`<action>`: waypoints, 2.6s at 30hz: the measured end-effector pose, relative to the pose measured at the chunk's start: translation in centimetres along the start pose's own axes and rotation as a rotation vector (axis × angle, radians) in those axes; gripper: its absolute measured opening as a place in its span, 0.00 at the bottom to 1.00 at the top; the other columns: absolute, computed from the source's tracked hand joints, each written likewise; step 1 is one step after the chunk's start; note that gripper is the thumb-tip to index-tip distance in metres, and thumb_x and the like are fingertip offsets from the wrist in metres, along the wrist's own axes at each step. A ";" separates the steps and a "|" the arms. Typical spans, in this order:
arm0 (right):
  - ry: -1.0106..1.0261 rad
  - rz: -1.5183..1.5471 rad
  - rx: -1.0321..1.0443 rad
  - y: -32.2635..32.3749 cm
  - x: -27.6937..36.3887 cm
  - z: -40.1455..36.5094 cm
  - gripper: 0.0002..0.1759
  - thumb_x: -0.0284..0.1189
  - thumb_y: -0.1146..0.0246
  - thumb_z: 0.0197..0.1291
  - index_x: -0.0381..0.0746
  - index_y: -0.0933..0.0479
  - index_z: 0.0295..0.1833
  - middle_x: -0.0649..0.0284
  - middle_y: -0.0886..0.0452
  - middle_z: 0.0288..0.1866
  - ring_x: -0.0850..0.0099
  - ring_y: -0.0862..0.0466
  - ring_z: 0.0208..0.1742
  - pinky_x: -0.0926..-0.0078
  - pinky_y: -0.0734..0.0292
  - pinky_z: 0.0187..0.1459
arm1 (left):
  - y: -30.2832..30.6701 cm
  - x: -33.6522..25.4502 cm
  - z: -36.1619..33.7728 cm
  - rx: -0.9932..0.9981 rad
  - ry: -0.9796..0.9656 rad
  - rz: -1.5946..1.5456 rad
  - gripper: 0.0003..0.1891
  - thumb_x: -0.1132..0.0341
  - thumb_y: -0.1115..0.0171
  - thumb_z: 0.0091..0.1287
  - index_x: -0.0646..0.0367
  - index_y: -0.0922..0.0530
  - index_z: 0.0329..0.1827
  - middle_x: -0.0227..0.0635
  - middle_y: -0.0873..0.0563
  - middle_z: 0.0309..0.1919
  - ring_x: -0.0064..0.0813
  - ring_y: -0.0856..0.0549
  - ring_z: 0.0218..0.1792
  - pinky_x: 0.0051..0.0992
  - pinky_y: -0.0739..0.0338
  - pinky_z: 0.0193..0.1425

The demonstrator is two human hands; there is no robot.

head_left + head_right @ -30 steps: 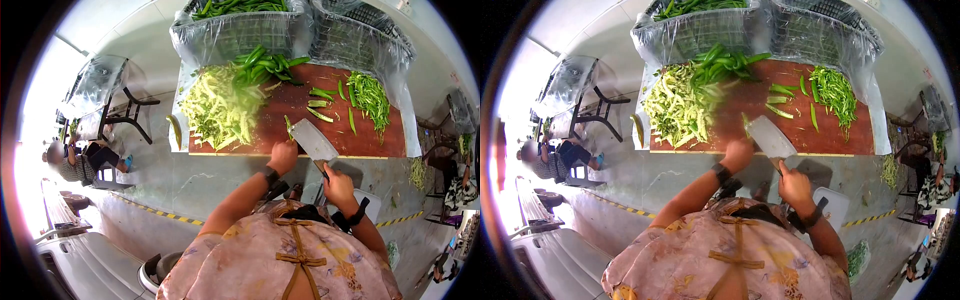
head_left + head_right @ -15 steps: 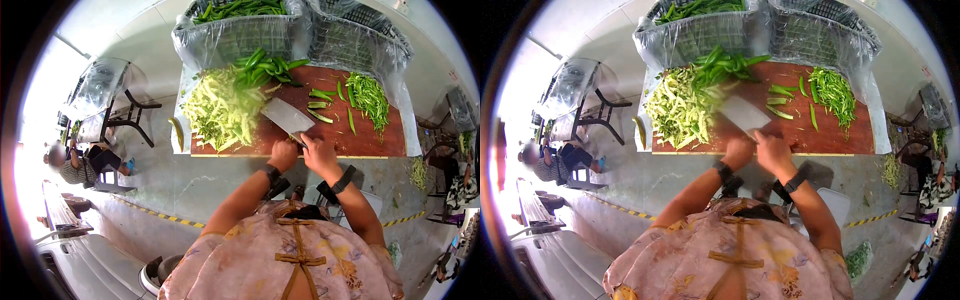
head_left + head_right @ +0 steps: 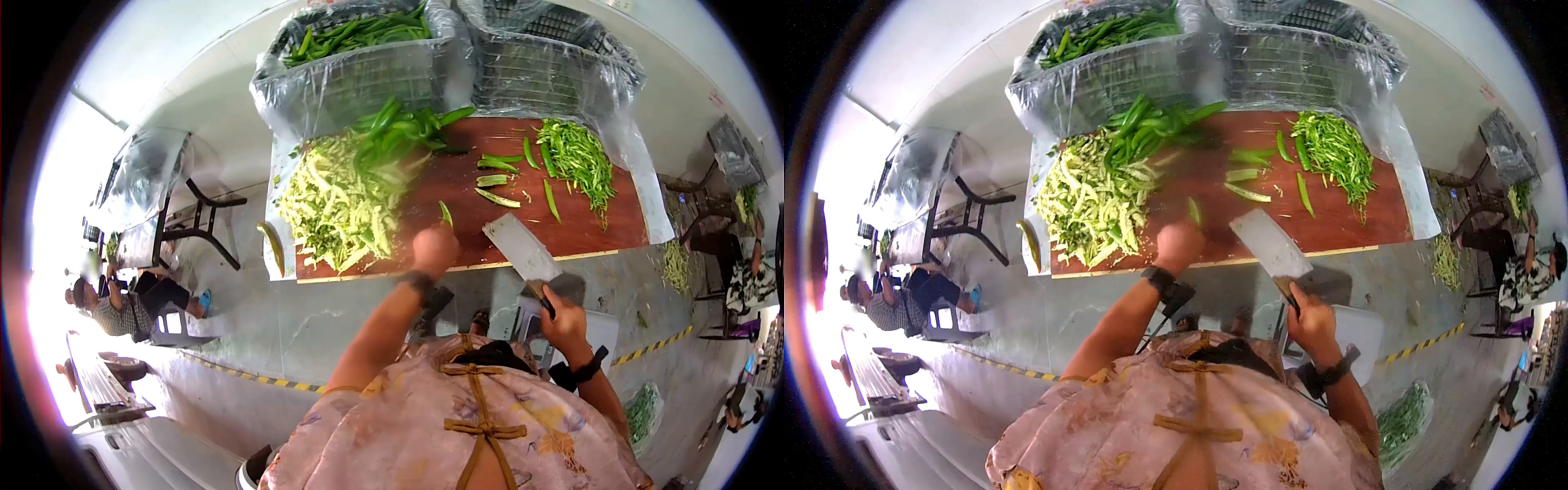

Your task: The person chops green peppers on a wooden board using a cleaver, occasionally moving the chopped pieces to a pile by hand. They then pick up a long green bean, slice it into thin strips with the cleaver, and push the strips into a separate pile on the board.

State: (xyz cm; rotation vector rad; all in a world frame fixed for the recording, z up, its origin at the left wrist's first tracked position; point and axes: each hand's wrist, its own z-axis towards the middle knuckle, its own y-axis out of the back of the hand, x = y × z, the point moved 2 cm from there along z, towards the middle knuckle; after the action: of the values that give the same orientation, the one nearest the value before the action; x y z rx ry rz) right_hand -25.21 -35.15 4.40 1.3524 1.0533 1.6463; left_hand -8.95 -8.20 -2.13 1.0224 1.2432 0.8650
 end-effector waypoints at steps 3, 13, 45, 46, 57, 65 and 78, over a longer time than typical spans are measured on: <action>0.004 0.039 -0.091 -0.5 -1.0 -2.2 0.26 0.30 0.36 0.51 0.42 0.24 0.59 0.51 0.21 0.30 0.50 0.20 0.28 0.56 0.25 0.32 | 1.6 -2.1 1.8 -0.112 -0.075 -0.159 0.08 0.63 0.39 0.59 0.57 0.22 0.36 0.43 0.17 0.30 0.46 0.16 0.30 0.40 0.21 0.32; -0.023 0.064 -0.113 -0.2 -1.1 -2.5 0.25 0.28 0.35 0.48 0.42 0.23 0.57 0.52 0.22 0.26 0.52 0.21 0.26 0.56 0.26 0.29 | 1.8 -7.9 7.6 -0.124 -0.401 -0.298 0.30 0.45 0.29 0.50 0.56 0.20 0.51 0.43 0.17 0.51 0.45 0.19 0.51 0.37 0.25 0.57; 0.143 -0.002 0.146 -0.5 5.7 7.4 0.24 0.32 0.37 0.53 0.43 0.24 0.59 0.52 0.20 0.33 0.52 0.19 0.32 0.55 0.24 0.34 | 1.5 2.8 -3.7 -0.383 -0.254 0.000 0.18 0.70 0.43 0.53 0.49 0.20 0.49 0.33 0.22 0.38 0.37 0.23 0.43 0.38 0.30 0.45; 0.138 -0.003 0.145 -0.3 5.7 7.3 0.24 0.32 0.37 0.53 0.43 0.24 0.59 0.52 0.20 0.33 0.52 0.19 0.32 0.55 0.24 0.34 | 1.7 2.4 -3.7 -0.396 -0.264 -0.018 0.18 0.70 0.43 0.54 0.49 0.19 0.48 0.33 0.22 0.38 0.37 0.23 0.43 0.38 0.30 0.46; 0.180 -0.054 0.199 1.7 7.4 7.7 0.23 0.30 0.36 0.52 0.42 0.22 0.56 0.51 0.21 0.29 0.50 0.20 0.29 0.55 0.25 0.33 | 2.5 1.9 -3.7 -0.285 -0.239 0.030 0.14 0.69 0.43 0.54 0.49 0.18 0.44 0.33 0.23 0.37 0.36 0.23 0.44 0.37 0.31 0.47; 0.244 -0.066 0.192 -0.3 7.4 8.6 0.23 0.29 0.37 0.51 0.38 0.24 0.56 0.51 0.20 0.29 0.52 0.19 0.30 0.55 0.24 0.32 | 1.8 2.1 -3.2 -0.317 -0.281 0.023 0.14 0.68 0.44 0.55 0.49 0.17 0.43 0.33 0.24 0.33 0.36 0.23 0.42 0.37 0.31 0.46; 0.271 -0.076 0.089 -3.8 8.4 10.6 0.24 0.29 0.35 0.50 0.43 0.23 0.57 0.51 0.21 0.28 0.51 0.20 0.29 0.54 0.25 0.32 | 2.4 2.0 -3.2 -0.281 -0.255 0.055 0.12 0.62 0.37 0.54 0.46 0.15 0.41 0.31 0.22 0.37 0.35 0.23 0.44 0.35 0.32 0.49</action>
State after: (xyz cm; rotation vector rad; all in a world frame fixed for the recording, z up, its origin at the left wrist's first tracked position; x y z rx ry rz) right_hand -15.95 -24.63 5.13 1.1502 1.3324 1.7780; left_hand -11.77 -5.09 -0.56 0.9101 0.8553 0.8929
